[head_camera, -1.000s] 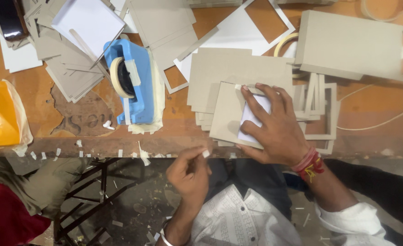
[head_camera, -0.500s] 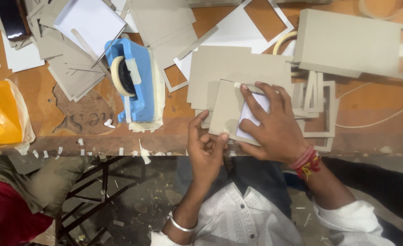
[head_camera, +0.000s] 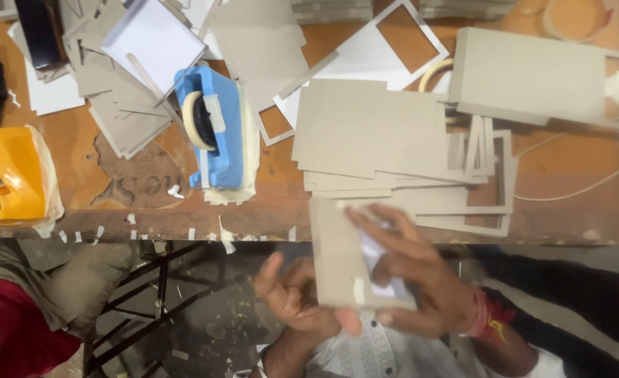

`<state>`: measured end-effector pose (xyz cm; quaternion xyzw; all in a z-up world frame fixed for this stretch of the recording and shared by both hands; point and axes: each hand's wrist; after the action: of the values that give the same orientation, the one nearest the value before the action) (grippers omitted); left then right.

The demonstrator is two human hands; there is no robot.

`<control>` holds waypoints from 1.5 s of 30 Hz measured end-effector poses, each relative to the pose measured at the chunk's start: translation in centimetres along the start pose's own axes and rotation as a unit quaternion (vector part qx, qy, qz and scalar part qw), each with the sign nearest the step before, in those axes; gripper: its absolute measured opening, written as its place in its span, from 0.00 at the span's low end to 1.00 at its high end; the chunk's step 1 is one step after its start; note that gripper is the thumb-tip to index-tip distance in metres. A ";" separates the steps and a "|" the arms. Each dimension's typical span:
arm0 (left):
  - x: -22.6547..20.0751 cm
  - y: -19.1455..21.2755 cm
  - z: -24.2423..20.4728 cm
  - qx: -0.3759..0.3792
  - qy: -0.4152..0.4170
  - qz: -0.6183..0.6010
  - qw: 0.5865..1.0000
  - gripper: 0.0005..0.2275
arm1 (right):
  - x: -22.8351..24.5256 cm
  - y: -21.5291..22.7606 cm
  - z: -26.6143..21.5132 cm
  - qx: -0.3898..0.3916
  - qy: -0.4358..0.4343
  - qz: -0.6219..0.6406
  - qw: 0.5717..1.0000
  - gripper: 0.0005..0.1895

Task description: The person assembles small photo frames by placing white inserts into beige cardboard frames and securing them with adhesive tape. They repeatedly pick up frames, align inserts, apply tape, and stack completed units on the table.

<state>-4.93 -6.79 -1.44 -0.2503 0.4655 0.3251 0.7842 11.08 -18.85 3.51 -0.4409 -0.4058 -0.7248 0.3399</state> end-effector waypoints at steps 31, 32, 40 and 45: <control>3.8 1.4 6.0 -0.091 0.177 0.074 0.977 0.21 | -5.0 2.0 0.4 -0.104 -0.056 -0.440 0.890 0.16; 4.3 1.9 5.9 -0.083 0.186 0.084 0.975 0.21 | -5.2 1.4 0.0 -0.107 -0.060 -0.445 0.887 0.11; 7.0 2.0 6.9 -0.090 0.142 0.175 0.970 0.07 | -5.7 6.1 2.5 -0.221 0.060 -0.462 0.857 0.02; 6.8 1.7 6.8 -0.091 0.146 0.204 0.964 0.05 | -10.3 15.4 6.0 -0.323 -0.113 -0.455 0.822 0.06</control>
<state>0.06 0.94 -4.63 -0.2647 0.5851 0.4790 0.5985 30.26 -18.85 0.17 -0.3696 -0.3385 -0.8317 -0.2389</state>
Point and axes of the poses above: each hand's wrist, its own z-axis towards the middle knuckle, its own y-axis out of the back of the hand, x = y × z, and after that the axes turned 1 degree about -z, right-handed
